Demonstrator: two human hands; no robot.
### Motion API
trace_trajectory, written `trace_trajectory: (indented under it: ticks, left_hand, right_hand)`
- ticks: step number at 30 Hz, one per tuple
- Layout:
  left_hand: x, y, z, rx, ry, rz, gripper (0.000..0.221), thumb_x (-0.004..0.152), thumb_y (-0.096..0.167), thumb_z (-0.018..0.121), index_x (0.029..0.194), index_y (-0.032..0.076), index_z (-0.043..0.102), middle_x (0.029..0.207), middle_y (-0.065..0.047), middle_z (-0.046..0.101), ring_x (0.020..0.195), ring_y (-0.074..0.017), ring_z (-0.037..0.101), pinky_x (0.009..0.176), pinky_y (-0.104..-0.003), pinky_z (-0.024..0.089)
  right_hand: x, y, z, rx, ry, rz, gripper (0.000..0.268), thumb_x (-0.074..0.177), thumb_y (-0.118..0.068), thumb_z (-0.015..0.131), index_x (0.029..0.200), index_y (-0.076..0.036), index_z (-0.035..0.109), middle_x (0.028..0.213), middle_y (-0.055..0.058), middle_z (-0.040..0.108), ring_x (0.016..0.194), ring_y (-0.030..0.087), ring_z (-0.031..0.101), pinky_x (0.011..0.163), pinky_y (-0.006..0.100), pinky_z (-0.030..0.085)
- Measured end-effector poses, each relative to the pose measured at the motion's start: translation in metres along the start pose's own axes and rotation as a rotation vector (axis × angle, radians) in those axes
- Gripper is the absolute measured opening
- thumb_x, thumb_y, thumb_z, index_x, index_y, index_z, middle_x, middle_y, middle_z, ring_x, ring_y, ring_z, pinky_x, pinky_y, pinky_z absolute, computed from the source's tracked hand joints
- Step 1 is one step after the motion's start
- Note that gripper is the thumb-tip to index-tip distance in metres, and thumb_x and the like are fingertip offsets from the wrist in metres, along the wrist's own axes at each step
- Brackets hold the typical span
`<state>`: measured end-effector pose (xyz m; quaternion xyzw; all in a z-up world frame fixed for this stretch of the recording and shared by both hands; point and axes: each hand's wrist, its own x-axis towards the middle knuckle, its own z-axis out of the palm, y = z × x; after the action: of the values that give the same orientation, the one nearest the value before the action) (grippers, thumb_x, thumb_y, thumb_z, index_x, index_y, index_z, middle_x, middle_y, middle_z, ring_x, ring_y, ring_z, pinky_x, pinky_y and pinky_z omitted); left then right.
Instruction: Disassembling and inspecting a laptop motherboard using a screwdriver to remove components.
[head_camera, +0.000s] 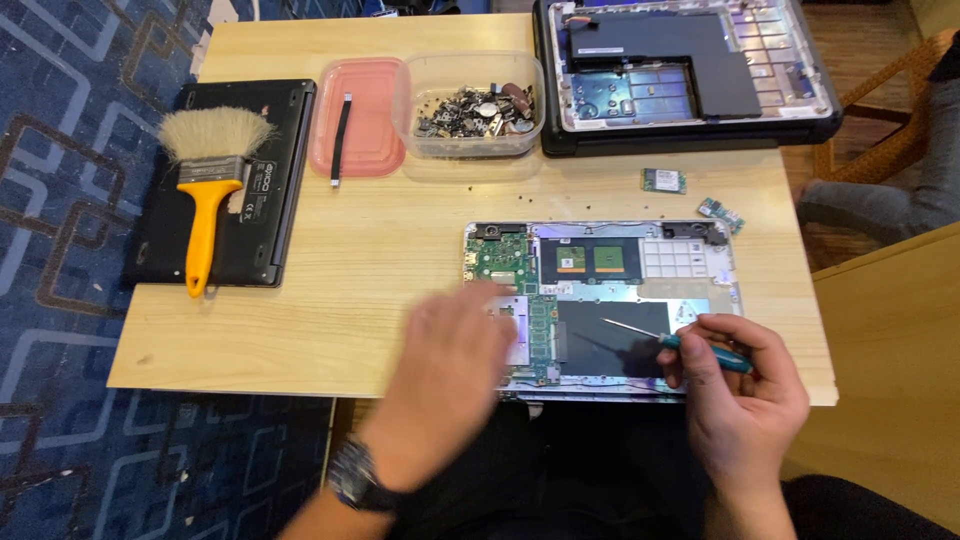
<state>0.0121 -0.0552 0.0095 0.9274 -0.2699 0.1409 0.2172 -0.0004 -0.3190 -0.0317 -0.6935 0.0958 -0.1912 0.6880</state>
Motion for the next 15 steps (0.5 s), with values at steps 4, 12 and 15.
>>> trace_trajectory:
  ticks: [4,12,15]
  left_hand:
    - [0.044,-0.077,-0.017,0.175,0.098,-0.157,0.006,0.106,0.019,0.056,0.104,0.014,0.059,0.105,-0.005,0.067,0.098,-0.0281,0.063,0.094,-0.047,0.038]
    - [0.085,-0.152,-0.004,0.157,0.023,-0.27,0.013,0.099,0.02,0.071,0.107,0.016,0.062,0.096,-0.001,0.08,0.089,-0.0303,0.072,0.09,-0.047,0.046]
    - [0.076,-0.158,0.005,0.154,0.07,-0.225,0.03,0.093,0.017,0.077,0.117,0.024,0.062,0.095,0.007,0.081,0.096,-0.0212,0.074,0.087,-0.045,0.042]
  right_hand:
    - [0.001,0.001,0.0,-0.003,-0.015,-0.043,0.02,0.102,-0.002,0.072,0.118,0.004,0.064,0.095,0.018,0.069,0.072,0.021,0.072,0.061,0.025,0.06]
    - [0.006,-0.009,0.004,-0.133,0.006,-0.038,0.022,0.097,-0.003,0.073,0.117,0.005,0.068,0.1,0.018,0.071,0.072,0.024,0.076,0.062,0.026,0.062]
    - [0.005,-0.016,0.005,-0.249,-0.055,-0.053,0.014,0.095,0.0,0.078,0.106,0.002,0.07,0.099,0.013,0.071,0.077,0.017,0.074,0.071,0.022,0.06]
